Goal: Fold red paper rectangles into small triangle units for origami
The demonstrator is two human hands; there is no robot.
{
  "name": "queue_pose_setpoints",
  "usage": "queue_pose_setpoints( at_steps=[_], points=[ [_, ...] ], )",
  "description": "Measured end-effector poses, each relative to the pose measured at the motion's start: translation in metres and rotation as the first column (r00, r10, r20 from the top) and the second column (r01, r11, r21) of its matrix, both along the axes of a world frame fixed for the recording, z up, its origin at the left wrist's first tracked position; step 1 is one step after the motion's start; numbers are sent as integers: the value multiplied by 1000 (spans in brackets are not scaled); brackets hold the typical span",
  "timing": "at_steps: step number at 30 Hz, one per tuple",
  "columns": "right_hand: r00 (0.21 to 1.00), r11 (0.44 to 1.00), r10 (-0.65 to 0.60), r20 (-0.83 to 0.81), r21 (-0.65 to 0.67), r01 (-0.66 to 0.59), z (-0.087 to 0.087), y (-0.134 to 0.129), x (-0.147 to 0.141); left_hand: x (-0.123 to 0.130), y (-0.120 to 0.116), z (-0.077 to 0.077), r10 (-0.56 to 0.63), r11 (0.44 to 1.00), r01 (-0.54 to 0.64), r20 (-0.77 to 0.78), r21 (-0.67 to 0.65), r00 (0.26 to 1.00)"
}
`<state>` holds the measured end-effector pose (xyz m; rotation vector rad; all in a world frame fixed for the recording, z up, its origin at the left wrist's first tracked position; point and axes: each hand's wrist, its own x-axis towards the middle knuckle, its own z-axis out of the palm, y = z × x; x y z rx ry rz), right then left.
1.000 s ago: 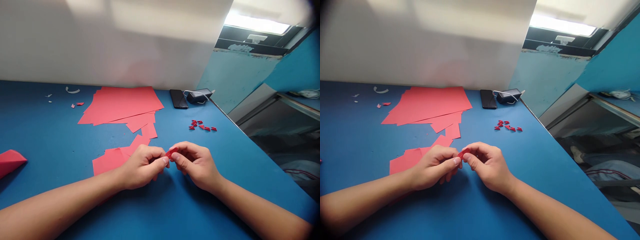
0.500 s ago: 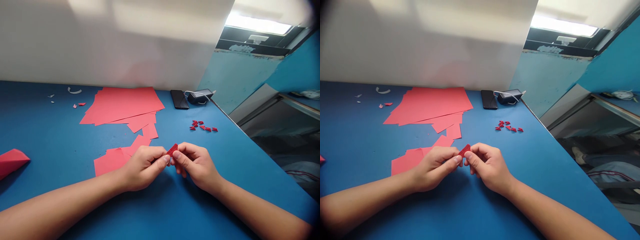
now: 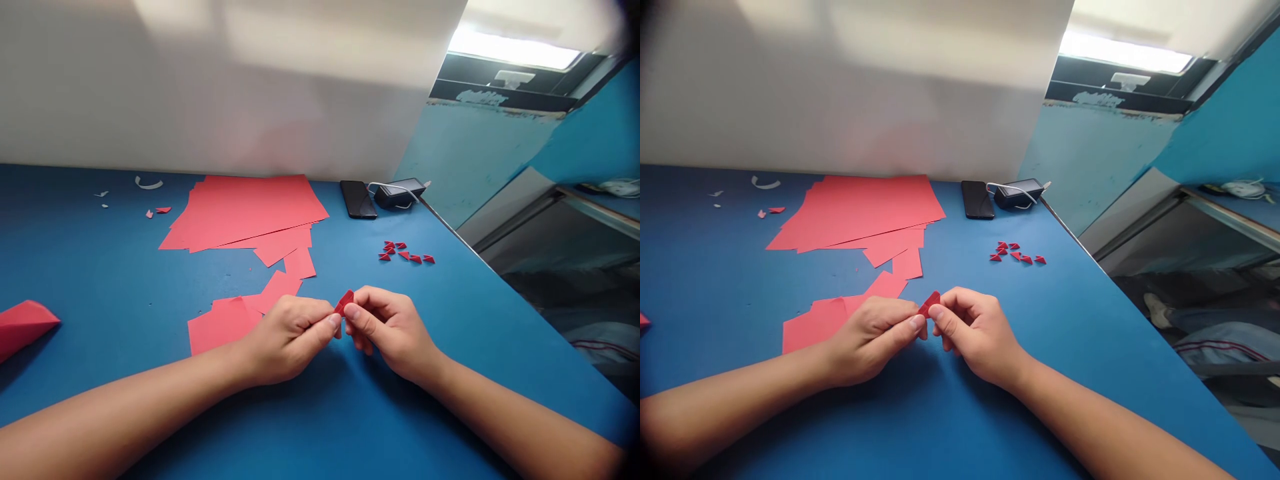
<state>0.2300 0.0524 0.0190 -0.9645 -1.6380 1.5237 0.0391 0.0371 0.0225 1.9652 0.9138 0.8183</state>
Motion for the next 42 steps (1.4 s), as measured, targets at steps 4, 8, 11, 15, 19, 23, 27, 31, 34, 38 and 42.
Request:
queue_pose_setpoints(
  at_steps=[4, 8, 11, 15, 19, 23, 27, 31, 34, 38, 42],
  points=[
    [997, 997, 31, -75, -62, -35, 0, -1, -2, 1, -1, 5, -17, 999, 18, 18, -30, 1000],
    [994, 998, -29, -106, -67, 22, 1, 0, -3, 3, -1, 3, -7, 999, 8, 19, -40, 1000],
    [997, 997, -56, -50, -50, 53, 3, 1, -1, 3, 0, 0, 78, 996, -76, 38, -44, 996],
    [997, 1000, 16, 75, 0, -16, 6, 1, 3, 4, 1, -4, 140, 977, -105, 183, -188, 973],
    [977, 989, 42, 210, 127, -70, 9, 2, 6, 3, 3, -6, 136, 949, -66, 209, -310, 968],
    [960, 957, 35, 276, 268, -112, 10, 4, 7, 3, 3, -4, 152, 929, -68, 207, -364, 966],
    [966, 951, 25, 258, 293, -103, 9, 4, 6, 4, 3, -3, 174, 912, -92, 176, -399, 969],
    [977, 990, 32, 211, 129, -60, 6, 4, 4, 5, 4, -3, 197, 907, -115, 166, -406, 966],
    [979, 998, 50, 195, 30, -57, 4, 5, 6, 6, 5, -4, 207, 903, -108, 201, -416, 957],
    [976, 997, 72, 204, -18, -70, 6, 7, 7, 6, 6, -5, 205, 899, -100, 206, -427, 957],
    [971, 997, 79, 228, -11, -78, 7, 8, 5, 6, 6, -4, 222, 883, -115, 187, -456, 957]
  ],
)
